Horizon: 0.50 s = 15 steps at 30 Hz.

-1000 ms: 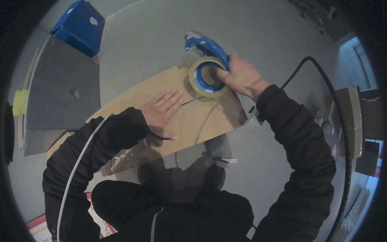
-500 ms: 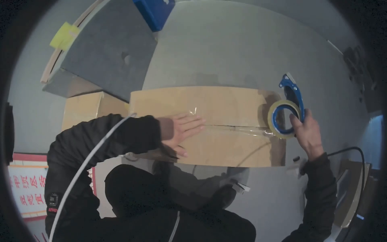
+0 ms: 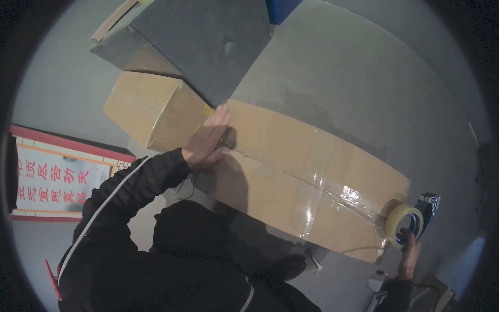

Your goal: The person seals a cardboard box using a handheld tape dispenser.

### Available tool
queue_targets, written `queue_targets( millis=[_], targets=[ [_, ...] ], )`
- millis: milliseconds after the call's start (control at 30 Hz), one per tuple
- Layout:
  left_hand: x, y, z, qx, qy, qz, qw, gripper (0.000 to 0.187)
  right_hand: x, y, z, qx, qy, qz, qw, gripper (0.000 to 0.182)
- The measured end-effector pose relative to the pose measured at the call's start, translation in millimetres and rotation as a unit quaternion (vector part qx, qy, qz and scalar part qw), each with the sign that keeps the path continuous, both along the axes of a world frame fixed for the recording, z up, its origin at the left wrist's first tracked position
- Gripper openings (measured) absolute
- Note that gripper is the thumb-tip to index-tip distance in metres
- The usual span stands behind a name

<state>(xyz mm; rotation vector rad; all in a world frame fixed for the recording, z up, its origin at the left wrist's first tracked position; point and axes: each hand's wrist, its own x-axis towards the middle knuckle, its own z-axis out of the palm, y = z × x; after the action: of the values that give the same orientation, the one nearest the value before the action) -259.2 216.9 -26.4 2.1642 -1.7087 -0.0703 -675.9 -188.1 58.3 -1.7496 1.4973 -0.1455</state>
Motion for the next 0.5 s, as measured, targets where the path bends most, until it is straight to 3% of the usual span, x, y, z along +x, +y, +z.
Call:
queue_targets(
  millis=[100,200,300,400,500],
  targets=[
    [2.8,-8.4,2.8,0.051,0.120,0.054,0.990,0.072,-3.5,-1.1,-0.1,0.008,-0.009,0.000,1.000,0.051],
    [3.1,-16.0,-15.4,0.026,-0.134,0.069,0.988,0.085,-9.5,-3.8,-8.7,0.007,-0.009,0.026,1.000,0.062],
    [2.5,-25.2,-23.9,-0.178,-0.275,0.103,0.939,0.091,-10.7,-4.0,-17.2,0.000,-0.040,0.038,0.998,0.063],
    [4.5,-13.2,-20.0,-0.096,-0.192,0.024,0.976,0.099,-11.9,-14.2,-30.9,-0.022,-0.065,0.026,0.997,0.064],
    [7.7,-10.4,-13.3,-0.017,-0.005,-0.013,1.000,0.076,-12.9,-17.1,-40.0,-0.023,-0.095,-0.012,0.995,0.055]
  ],
)
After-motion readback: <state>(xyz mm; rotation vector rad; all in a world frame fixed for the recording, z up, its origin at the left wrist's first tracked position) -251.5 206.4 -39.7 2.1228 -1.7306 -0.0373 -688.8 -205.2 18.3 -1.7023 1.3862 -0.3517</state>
